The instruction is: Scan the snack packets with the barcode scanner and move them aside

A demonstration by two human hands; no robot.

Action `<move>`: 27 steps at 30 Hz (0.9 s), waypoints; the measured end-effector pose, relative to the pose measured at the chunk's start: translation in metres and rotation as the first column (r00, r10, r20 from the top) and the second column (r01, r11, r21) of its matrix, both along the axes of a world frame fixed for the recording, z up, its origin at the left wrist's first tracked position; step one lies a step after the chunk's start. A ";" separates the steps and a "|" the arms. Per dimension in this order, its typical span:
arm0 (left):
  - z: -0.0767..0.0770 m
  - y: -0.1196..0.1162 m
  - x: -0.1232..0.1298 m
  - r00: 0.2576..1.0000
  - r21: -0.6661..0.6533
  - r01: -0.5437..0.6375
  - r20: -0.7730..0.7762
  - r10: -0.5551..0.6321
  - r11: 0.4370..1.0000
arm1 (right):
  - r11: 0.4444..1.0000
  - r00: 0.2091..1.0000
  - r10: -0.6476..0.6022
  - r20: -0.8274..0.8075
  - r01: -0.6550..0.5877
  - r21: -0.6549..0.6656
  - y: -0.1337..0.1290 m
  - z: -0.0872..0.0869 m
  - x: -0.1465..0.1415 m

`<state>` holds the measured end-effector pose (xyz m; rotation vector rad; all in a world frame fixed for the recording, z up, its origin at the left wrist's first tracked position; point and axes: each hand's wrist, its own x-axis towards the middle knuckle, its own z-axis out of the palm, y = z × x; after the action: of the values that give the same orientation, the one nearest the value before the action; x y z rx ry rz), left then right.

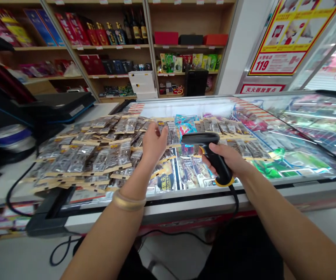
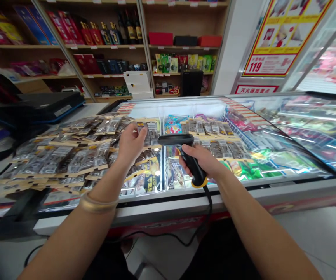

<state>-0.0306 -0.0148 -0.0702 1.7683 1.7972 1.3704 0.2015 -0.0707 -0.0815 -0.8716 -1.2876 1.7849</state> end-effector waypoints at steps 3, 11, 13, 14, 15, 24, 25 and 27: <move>-0.004 0.004 -0.002 1.000 0.007 -0.005 0.006 0.005 1.000 | 1.000 1.000 -0.007 0.010 0.007 -0.012 0.000 -0.001 0.001; -0.006 0.008 -0.005 1.000 0.005 -0.004 0.030 0.003 1.000 | 1.000 1.000 -0.006 0.020 0.006 0.001 0.000 -0.001 0.000; -0.005 0.005 -0.004 1.000 0.001 -0.007 0.029 0.007 1.000 | 1.000 1.000 -0.016 0.011 0.016 -0.001 0.000 -0.002 -0.002; -0.004 0.004 -0.004 1.000 -0.001 -0.011 0.026 0.011 1.000 | 1.000 1.000 -0.024 0.003 0.024 -0.002 -0.001 -0.002 -0.003; -0.003 0.002 -0.003 1.000 -0.007 -0.017 0.024 0.017 1.000 | 1.000 1.000 -0.031 -0.004 0.031 -0.003 -0.002 -0.002 -0.004; 0.026 -0.005 0.030 0.989 -0.043 0.123 0.087 -0.119 0.991 | 0.983 0.975 -0.181 -0.131 0.182 0.002 -0.008 0.016 0.030; 0.029 -0.005 0.040 0.987 -0.059 0.144 0.080 -0.139 0.988 | 0.976 0.966 -0.217 -0.141 0.219 0.005 -0.009 0.018 0.040; 0.032 -0.006 0.064 0.982 -0.095 0.186 0.048 -0.183 0.978 | 0.958 0.946 -0.283 -0.162 0.288 0.009 -0.010 0.020 0.062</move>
<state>0.0336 -0.0211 -0.0382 1.7930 1.6066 1.2128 0.2635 -0.0804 -0.0612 -0.8329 -1.0282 1.5661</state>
